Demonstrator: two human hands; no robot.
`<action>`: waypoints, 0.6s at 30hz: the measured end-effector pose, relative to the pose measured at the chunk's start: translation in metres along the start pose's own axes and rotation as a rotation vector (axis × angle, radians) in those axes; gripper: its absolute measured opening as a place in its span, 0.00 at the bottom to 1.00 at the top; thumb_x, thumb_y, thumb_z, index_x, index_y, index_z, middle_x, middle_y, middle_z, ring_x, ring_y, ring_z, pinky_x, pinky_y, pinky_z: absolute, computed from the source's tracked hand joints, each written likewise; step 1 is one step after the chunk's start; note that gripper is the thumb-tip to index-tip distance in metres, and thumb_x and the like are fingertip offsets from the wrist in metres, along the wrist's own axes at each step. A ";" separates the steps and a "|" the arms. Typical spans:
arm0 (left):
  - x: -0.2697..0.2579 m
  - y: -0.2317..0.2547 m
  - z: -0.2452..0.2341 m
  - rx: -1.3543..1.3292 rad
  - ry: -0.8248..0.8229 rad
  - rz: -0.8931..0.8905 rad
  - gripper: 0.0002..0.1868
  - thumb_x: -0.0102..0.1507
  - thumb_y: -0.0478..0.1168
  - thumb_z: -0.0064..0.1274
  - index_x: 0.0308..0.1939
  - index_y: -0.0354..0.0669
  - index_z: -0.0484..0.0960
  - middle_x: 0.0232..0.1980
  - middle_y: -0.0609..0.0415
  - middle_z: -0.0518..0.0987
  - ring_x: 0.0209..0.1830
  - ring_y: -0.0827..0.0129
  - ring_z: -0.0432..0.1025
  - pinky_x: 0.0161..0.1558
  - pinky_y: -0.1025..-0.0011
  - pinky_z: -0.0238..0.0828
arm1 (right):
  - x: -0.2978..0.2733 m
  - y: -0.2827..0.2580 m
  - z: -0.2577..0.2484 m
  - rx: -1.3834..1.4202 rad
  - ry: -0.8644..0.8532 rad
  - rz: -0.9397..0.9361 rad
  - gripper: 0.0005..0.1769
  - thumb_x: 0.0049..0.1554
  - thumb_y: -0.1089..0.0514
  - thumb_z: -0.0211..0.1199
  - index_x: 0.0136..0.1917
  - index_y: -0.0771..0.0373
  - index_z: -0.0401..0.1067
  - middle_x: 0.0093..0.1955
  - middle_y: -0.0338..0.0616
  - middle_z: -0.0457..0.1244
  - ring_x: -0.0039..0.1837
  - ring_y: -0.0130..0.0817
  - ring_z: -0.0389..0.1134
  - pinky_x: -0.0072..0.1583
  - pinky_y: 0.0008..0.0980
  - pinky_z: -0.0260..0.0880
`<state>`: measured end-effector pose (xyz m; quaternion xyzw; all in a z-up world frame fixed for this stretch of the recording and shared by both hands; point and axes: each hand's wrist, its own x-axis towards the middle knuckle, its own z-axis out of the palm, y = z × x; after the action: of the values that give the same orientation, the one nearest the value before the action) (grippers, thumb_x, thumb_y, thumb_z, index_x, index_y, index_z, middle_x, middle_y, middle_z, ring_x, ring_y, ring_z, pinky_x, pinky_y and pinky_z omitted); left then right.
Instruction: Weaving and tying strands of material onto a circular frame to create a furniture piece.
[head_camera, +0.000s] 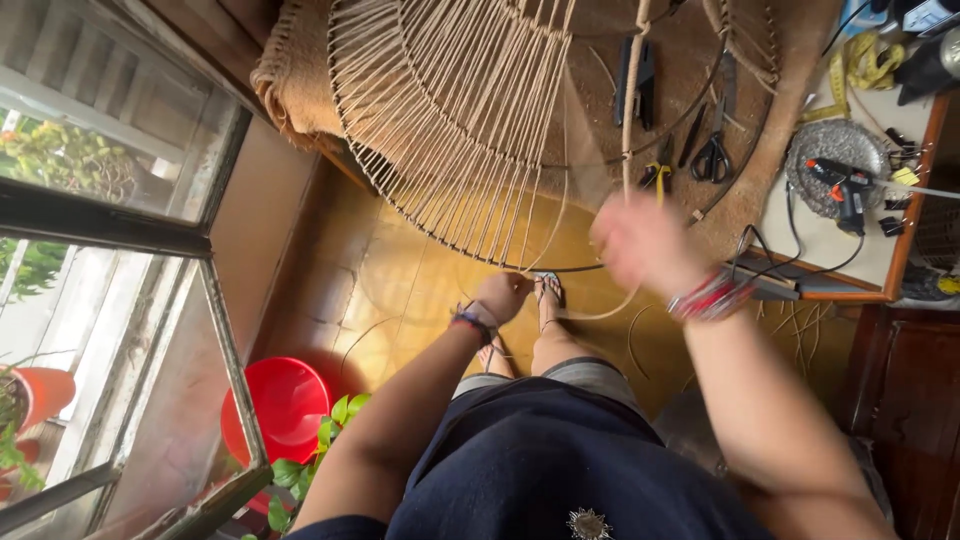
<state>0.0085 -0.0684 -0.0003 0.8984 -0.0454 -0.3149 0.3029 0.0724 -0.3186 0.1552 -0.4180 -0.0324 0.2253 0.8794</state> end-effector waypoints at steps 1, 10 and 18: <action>0.000 0.006 0.006 -0.344 -0.008 -0.059 0.21 0.65 0.60 0.49 0.40 0.51 0.89 0.31 0.46 0.81 0.42 0.49 0.78 0.46 0.56 0.76 | -0.024 0.031 -0.002 -0.309 -0.041 0.225 0.14 0.61 0.57 0.47 0.47 0.69 0.69 0.34 0.66 0.64 0.21 0.52 0.65 0.18 0.47 0.62; -0.009 0.005 -0.014 -0.149 0.054 -0.051 0.31 0.60 0.66 0.51 0.28 0.41 0.86 0.27 0.40 0.80 0.35 0.43 0.79 0.36 0.58 0.75 | 0.030 0.066 0.031 -0.732 0.212 0.101 0.13 0.66 0.54 0.50 0.51 0.61 0.73 0.38 0.40 0.64 0.44 0.28 0.67 0.51 0.26 0.69; -0.019 0.015 -0.008 -0.566 0.029 0.026 0.18 0.68 0.55 0.44 0.47 0.60 0.89 0.46 0.45 0.85 0.50 0.41 0.77 0.51 0.52 0.75 | -0.045 0.080 -0.023 -0.364 -0.010 0.458 0.12 0.63 0.58 0.49 0.48 0.68 0.69 0.29 0.49 0.64 0.29 0.44 0.73 0.30 0.55 0.76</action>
<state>-0.0001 -0.0715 0.0233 0.7817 0.0369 -0.2984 0.5464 0.0086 -0.3105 0.0860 -0.5642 0.0183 0.4105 0.7161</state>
